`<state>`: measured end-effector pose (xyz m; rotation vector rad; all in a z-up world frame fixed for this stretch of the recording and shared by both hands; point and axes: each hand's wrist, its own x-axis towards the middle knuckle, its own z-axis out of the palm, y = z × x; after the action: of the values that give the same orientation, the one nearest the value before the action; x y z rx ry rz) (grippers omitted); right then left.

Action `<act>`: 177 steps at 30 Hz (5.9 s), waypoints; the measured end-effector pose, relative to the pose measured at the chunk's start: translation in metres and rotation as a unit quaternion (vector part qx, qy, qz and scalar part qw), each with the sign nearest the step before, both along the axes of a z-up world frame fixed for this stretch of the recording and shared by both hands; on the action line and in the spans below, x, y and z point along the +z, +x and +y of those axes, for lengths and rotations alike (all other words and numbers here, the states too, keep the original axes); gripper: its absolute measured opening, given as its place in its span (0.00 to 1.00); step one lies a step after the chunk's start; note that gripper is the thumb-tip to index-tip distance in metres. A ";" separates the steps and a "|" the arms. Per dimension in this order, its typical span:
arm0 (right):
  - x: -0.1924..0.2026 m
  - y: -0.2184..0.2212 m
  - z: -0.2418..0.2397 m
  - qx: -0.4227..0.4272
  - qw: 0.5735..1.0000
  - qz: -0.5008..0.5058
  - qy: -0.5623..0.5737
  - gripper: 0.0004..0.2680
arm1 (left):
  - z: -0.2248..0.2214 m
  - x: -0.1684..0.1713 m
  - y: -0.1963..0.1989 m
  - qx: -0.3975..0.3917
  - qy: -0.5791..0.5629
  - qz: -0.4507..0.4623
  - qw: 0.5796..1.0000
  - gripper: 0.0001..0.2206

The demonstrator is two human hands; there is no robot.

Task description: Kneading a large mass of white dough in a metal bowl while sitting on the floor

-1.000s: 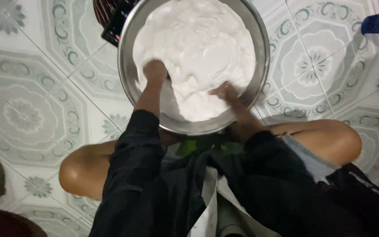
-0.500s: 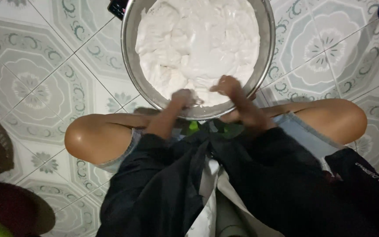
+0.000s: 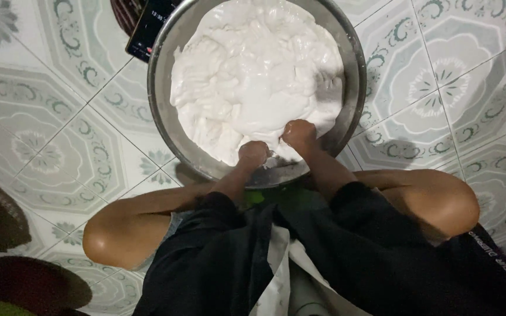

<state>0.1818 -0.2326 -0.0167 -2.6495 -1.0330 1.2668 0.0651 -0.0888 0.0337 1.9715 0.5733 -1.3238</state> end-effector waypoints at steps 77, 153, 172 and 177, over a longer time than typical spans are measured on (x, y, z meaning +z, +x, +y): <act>-0.048 0.046 -0.037 -0.207 0.928 0.301 -0.069 0.28 | 0.113 0.051 0.001 0.230 -0.037 0.061 0.971 0.21; 0.035 0.040 0.090 0.044 0.996 -0.043 0.059 0.17 | 0.083 -0.030 0.041 0.026 0.133 -0.090 0.987 0.10; 0.037 0.047 0.106 0.012 0.999 0.035 -0.017 0.15 | 0.084 0.015 0.040 0.062 0.135 -0.099 0.984 0.12; 0.038 0.074 0.047 -0.089 0.995 0.016 0.043 0.26 | 0.095 0.052 0.030 0.088 0.110 -0.110 0.984 0.14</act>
<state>0.2555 -0.1852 0.0211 -2.5816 -0.8060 1.1958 0.0947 0.0062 0.0852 2.1527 0.7936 -0.9535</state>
